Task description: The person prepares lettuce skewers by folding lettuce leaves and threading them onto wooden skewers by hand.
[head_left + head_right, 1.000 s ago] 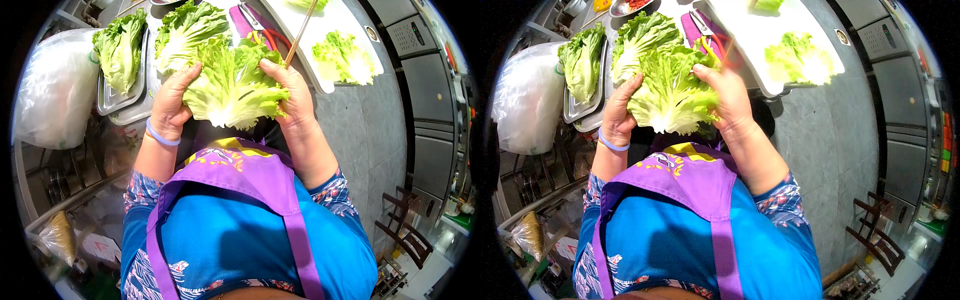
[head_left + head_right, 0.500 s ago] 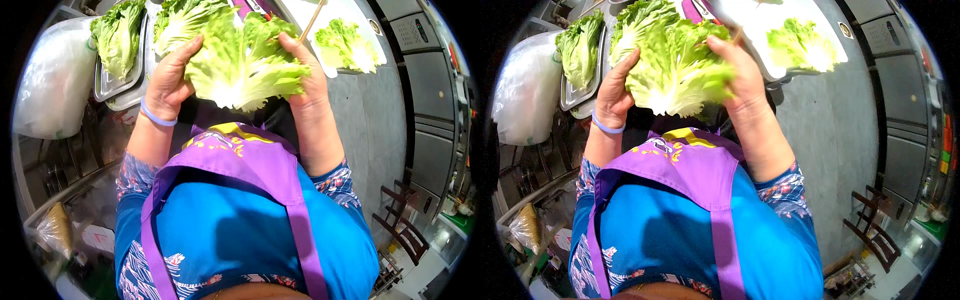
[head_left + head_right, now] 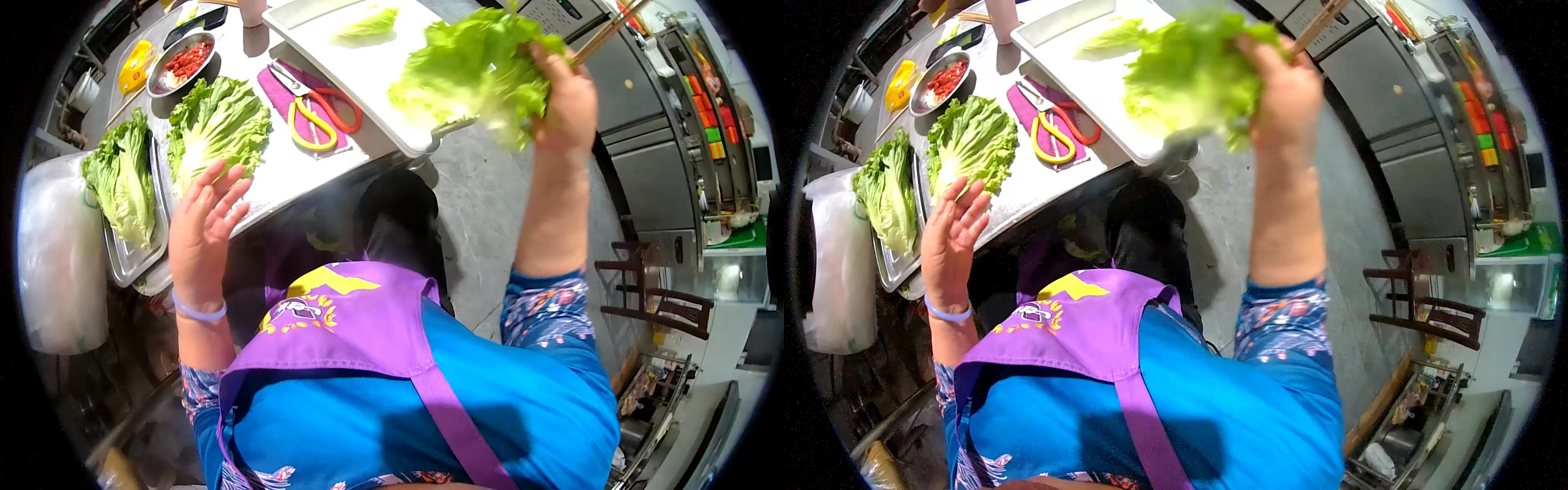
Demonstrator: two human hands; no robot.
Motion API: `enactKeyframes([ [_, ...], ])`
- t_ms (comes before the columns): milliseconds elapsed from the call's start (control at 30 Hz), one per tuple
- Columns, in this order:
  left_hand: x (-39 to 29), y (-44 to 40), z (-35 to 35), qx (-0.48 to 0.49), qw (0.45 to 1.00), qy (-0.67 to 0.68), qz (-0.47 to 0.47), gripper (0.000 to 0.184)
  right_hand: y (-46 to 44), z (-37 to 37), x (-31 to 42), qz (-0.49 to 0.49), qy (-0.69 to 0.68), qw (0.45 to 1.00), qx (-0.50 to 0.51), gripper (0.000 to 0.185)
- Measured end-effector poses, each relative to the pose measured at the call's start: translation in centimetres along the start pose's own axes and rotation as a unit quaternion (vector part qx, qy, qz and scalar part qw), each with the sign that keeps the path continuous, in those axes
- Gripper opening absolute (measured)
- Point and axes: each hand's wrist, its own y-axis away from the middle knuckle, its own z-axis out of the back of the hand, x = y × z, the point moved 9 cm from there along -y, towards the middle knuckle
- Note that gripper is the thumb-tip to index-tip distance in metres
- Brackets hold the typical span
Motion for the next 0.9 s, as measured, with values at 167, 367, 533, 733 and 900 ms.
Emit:
enactKeyframes([
  [167, -1.3, 0.7, 3.8, -0.071, 0.996, -0.017, -0.043, 0.047, -5.2, 0.5, -1.7, 0.166, 0.364, 0.916, 0.016, 0.021],
  [367, -3.7, 0.3, 7.6, -0.134, 0.986, -0.042, -0.088, 0.038, -1.7, -4.1, -12.1, -0.049, 0.505, 0.845, 0.170, 0.045],
  [533, -7.0, -2.0, 8.1, -0.164, 0.881, -0.398, -0.199, 0.029, 0.0, -4.5, -5.4, -0.064, 0.264, 0.954, 0.124, 0.035],
  [733, -6.5, -7.2, 5.3, -0.182, 0.629, -0.738, -0.160, 0.040, 12.8, -11.2, -13.1, -0.307, 0.017, 0.922, 0.234, 0.020],
  [900, -5.1, -9.3, 3.6, -0.190, 0.580, -0.776, -0.157, 0.063, 18.1, -10.8, -17.1, -0.417, -0.061, 0.875, 0.238, 0.016],
])
